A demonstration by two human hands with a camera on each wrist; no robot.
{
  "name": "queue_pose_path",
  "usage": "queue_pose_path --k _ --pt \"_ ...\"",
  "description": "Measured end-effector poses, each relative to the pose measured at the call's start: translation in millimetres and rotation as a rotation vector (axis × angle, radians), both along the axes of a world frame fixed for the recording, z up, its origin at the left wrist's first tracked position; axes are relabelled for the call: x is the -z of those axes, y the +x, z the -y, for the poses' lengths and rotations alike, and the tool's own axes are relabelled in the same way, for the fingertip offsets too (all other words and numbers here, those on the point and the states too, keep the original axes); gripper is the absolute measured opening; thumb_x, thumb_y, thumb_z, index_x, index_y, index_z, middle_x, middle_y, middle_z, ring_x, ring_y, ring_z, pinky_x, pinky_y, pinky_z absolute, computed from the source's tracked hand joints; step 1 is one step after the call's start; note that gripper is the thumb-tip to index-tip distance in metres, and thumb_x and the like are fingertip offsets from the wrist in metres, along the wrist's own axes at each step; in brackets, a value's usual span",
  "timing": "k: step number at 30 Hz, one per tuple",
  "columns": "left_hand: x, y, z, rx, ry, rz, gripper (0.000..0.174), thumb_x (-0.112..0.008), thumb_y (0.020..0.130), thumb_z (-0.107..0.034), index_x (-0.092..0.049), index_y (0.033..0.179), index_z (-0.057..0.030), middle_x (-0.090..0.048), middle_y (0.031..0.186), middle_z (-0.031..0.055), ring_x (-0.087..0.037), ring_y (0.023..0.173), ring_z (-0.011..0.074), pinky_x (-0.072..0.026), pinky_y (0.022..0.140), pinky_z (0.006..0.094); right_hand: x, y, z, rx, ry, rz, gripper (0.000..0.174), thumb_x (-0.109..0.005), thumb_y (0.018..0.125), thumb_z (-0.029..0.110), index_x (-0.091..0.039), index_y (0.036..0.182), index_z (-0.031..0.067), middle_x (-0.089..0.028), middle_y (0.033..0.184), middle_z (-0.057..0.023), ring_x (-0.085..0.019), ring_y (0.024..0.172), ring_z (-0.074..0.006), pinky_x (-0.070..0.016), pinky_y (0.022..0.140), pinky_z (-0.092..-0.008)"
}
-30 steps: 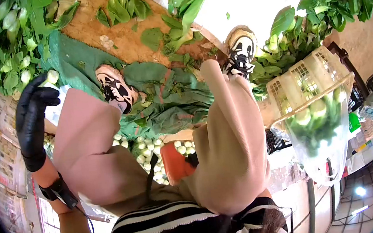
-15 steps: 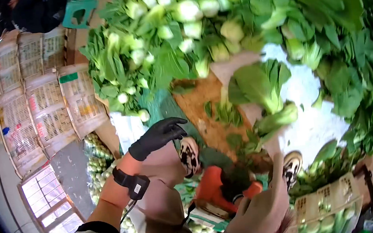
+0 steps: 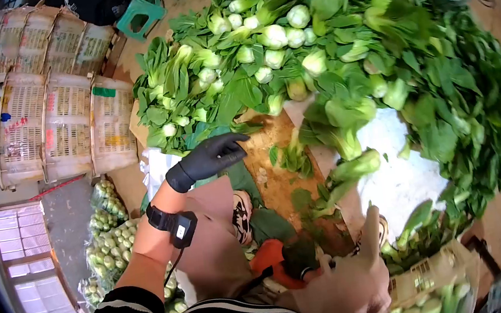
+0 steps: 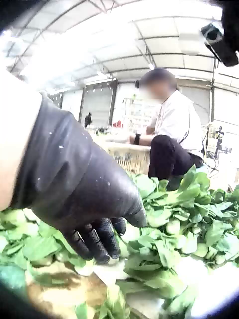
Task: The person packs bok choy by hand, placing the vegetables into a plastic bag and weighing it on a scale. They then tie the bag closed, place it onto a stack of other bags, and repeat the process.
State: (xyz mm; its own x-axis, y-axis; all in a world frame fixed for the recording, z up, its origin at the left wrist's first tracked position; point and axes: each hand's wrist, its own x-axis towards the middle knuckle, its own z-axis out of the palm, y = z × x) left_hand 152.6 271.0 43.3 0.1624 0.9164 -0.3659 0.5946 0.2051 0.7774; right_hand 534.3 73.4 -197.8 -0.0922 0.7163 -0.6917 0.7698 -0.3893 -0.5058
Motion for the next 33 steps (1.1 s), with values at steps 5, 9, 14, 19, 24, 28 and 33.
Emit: queue_pose_path --k 5,9,14,19,24,28,33 --pt "-53.4 13.6 47.9 -0.013 0.233 -0.063 0.038 -0.056 0.08 -0.017 -0.046 0.113 -0.0044 -0.058 0.085 0.0085 -0.056 0.076 0.0152 -0.0458 0.07 0.0276 -28.0 42.2 34.0 -0.023 0.056 -0.03 0.031 -0.053 0.078 0.024 -0.058 0.098 0.0009 -0.061 0.088 -0.0151 -0.058 0.082 -0.0216 -0.0446 0.074 -0.0328" --pt "-79.5 2.4 126.0 -0.118 0.281 0.03 0.04 -0.057 0.079 -0.015 -0.045 0.115 -0.0029 -0.058 0.09 0.0098 -0.056 0.083 0.0164 -0.0452 0.074 0.0276 -65.2 77.3 63.4 -0.068 0.056 -0.082 0.031 -0.053 0.078 0.024 -0.058 0.098 0.0008 -0.061 0.088 -0.015 -0.058 0.082 -0.0214 -0.0446 0.074 -0.0326" --pt "-74.0 -57.8 190.4 -0.538 0.411 0.329 0.033 -0.053 0.08 -0.009 -0.047 0.112 -0.0002 -0.058 0.091 0.0098 -0.056 0.083 0.016 -0.0444 0.075 0.0269 -141.1 116.9 62.0 -0.18 0.267 -0.226 0.031 -0.053 0.078 0.024 -0.058 0.097 0.0007 -0.061 0.088 -0.0149 -0.059 0.082 -0.0212 -0.0447 0.074 -0.0325" --pt "-35.3 -120.8 187.5 -0.748 0.274 0.386 0.033 -0.049 0.083 -0.017 -0.048 0.11 0.0016 -0.058 0.09 0.0107 -0.058 0.077 0.0179 -0.0475 0.069 0.0275 -296.0 81.4 -35.8 -0.068 0.668 -0.075 0.021 -0.055 0.08 0.021 -0.062 0.089 0.0034 -0.061 0.077 -0.0152 -0.059 0.063 -0.0229 -0.0454 0.058 -0.0321" --pt "11.2 -183.7 161.6 -0.669 0.188 0.361 0.031 -0.051 0.082 -0.022 -0.053 0.104 -0.0011 -0.06 0.086 0.0102 -0.057 0.065 0.0147 -0.0462 0.061 0.0253 -389.7 -22.1 -110.3 -0.229 0.686 -0.461 0.025 -0.052 0.082 0.01 -0.052 0.105 -0.0008 -0.062 0.087 -0.0111 -0.061 0.078 -0.0167 -0.0477 0.067 -0.0265" --pt "73.9 -279.7 62.6 -0.567 0.3 0.086 0.031 -0.052 0.08 -0.025 -0.057 0.096 0.0022 -0.058 0.075 0.008 -0.054 0.068 0.0156 -0.0442 0.061 0.0278 -352.2 -141.2 -174.3 -0.584 0.411 -0.689 0.032 -0.052 0.084 0.016 -0.048 0.112 0.0021 -0.062 0.087 -0.0116 -0.061 0.075 -0.0183 -0.047 0.067 -0.0293" --pt "125.4 -301.5 -147.7 -0.65 0.785 -0.431 0.038 -0.061 0.067 -0.023 -0.056 0.097 0.0006 -0.056 0.094 0.0217 -0.053 0.09 0.0349 -0.0423 0.078 0.039 -221.7 -161.3 -200.5 -0.906 0.302 -0.358 0.037 -0.054 0.08 0.025 -0.049 0.113 0.0081 -0.06 0.09 -0.0164 -0.059 0.08 -0.0299 -0.047 0.07 -0.0347"
